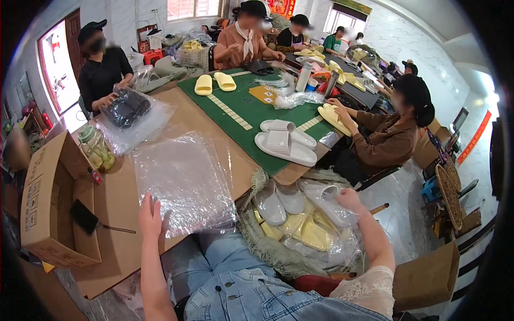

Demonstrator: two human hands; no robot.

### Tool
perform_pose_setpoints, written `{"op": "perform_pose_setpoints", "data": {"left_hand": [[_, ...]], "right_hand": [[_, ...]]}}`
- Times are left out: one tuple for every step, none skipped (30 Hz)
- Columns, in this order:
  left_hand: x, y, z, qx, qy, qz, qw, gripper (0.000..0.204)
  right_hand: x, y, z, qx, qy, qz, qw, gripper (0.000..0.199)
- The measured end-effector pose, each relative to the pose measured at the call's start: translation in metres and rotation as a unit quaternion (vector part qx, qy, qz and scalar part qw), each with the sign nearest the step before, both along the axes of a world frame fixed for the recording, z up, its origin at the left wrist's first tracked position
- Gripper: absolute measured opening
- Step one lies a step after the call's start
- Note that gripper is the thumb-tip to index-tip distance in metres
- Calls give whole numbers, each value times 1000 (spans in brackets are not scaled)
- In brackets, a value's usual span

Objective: The person wraps pairs of white and yellow slippers in clear plastic bags. They pick up a pair of slippers, place them into a bag, and smooth the plastic to secure the contents. The wrapped slippers are then placed into a pile on the table.

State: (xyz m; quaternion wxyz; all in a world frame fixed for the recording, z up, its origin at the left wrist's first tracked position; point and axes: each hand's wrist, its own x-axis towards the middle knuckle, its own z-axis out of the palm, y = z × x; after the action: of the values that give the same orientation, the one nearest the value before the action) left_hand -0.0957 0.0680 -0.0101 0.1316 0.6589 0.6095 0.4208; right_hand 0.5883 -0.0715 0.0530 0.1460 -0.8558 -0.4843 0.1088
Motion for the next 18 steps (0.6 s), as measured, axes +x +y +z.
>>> {"op": "perform_pose_setpoints", "data": {"left_hand": [[0, 1, -2, 1, 1, -1, 1000, 46], [-2, -1, 1, -3, -7, 5, 1000, 45], [1, -2, 4, -7, -19, 4, 1000, 45], [2, -3, 7, -12, -30, 4, 999, 46], [6, 4, 3, -8, -39, -11, 999, 46], [3, 8, -5, -5, -44, -16, 999, 46], [-6, 5, -9, -3, -43, -8, 999, 46], [-10, 1, -7, -12, -24, 5, 1000, 45], [-8, -2, -3, -18, -10, 11, 1000, 44], [-6, -3, 0, -25, 5, 17, 1000, 44], [0, 2, -1, -17, -7, 0, 1000, 43], [-2, 2, -2, -9, -13, -9, 1000, 43], [-8, 0, -1, -4, -12, -8, 1000, 43], [-12, -3, 1, -10, -9, 3, 1000, 43], [0, 2, -1, -10, -29, -9, 1000, 43], [12, 9, -2, -10, -49, -26, 998, 44], [10, 7, -3, -13, -37, -22, 999, 44], [4, 1, 1, -18, -22, -8, 1000, 44]], "right_hand": [[6, 12, -11, -9, 2, -3, 1000, 33], [0, 33, -19, -20, 10, -1, 1000, 33], [0, 45, -27, -30, 15, -5, 999, 33], [5, 63, -46, -21, -27, 10, 999, 32], [24, 78, -75, -10, -74, 13, 997, 32], [32, 93, -93, -1, -117, 28, 993, 32], [16, 113, -105, 11, -96, 11, 995, 33], [-6, 132, -117, 20, -75, -11, 997, 34], [-12, 142, -128, 31, -60, -39, 997, 36], [-18, 153, -140, 4, -63, -27, 998, 35], [-6, 163, -165, -20, -76, -27, 997, 36], [-3, 177, -184, -43, -83, -19, 995, 36], [-10, 190, -198, -26, -152, 82, 985, 34], [-18, 201, -208, -7, -221, 181, 958, 31], [11, 199, -210, 6, -311, 254, 916, 29], [38, 200, -207, -127, -228, 124, 957, 26], [43, 199, -203, -113, -232, 185, 948, 27], [36, 199, -191, -97, -231, 256, 934, 28]]}}
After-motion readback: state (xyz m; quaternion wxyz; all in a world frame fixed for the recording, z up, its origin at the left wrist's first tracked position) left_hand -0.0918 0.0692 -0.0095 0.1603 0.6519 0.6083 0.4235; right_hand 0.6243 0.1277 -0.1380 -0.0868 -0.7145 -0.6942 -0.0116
